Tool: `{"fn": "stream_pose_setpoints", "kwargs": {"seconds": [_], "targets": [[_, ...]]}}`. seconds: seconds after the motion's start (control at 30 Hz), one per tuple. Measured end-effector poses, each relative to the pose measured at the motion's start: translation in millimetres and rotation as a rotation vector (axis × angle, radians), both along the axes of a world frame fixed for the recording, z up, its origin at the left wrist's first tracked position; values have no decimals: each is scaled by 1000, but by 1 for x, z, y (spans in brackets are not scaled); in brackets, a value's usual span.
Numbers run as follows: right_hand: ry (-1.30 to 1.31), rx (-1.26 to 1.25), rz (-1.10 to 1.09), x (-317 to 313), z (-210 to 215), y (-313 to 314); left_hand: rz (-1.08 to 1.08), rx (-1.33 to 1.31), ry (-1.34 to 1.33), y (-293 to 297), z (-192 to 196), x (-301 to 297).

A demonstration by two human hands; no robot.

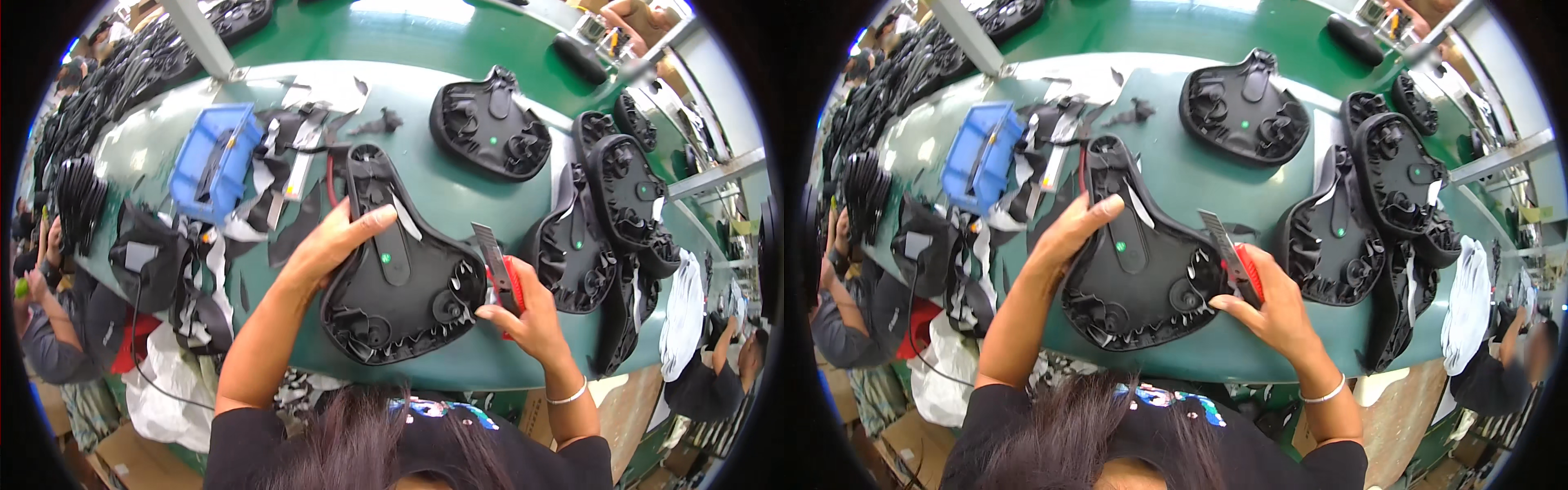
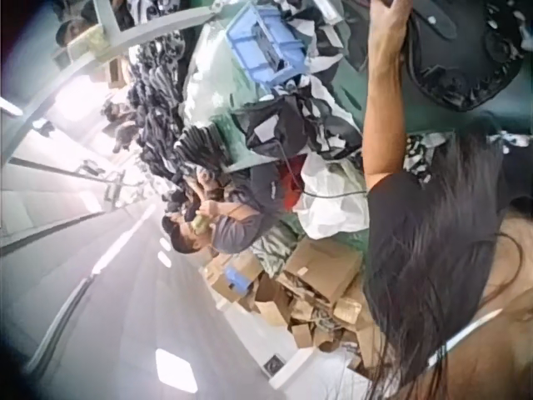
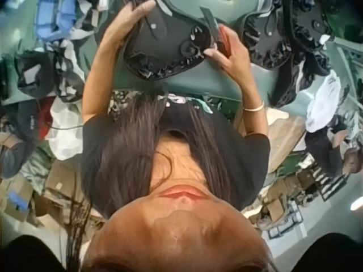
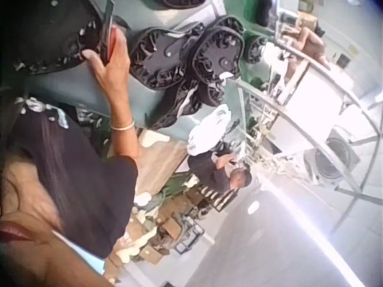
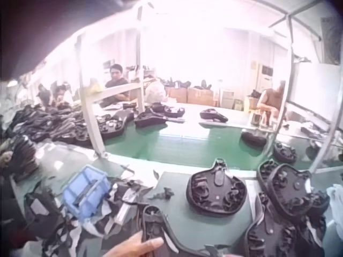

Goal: The person uses a red utility knife to trim excess black rubber or plastic material from the edges of bicycle seats. They hold the seat on a green workbench, carefully cutting away the overhanging material and discarding the scraps. The process is repeated for multiple seats, with the person rotating the items to access different edges.

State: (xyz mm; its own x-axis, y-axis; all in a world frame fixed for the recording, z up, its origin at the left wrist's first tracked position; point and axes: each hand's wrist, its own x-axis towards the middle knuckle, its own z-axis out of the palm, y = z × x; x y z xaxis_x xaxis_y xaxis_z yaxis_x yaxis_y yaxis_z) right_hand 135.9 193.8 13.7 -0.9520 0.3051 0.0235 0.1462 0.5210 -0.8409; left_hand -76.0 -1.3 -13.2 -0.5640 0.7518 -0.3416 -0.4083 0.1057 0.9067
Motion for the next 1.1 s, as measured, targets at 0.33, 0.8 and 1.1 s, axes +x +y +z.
{"fn": "stream_pose_setpoints", "kwargs": {"seconds": [0.33,0.8,1.1], "targets": [[124,811,449,-4,10,23,-73,-93,277,16,51,-3],[39,51,-214,59,-19,-59,432,-192,321,-51,8,43],[209,-517,-292,-21,-17,-17,665,-565,917,-99,-28,66]]}}
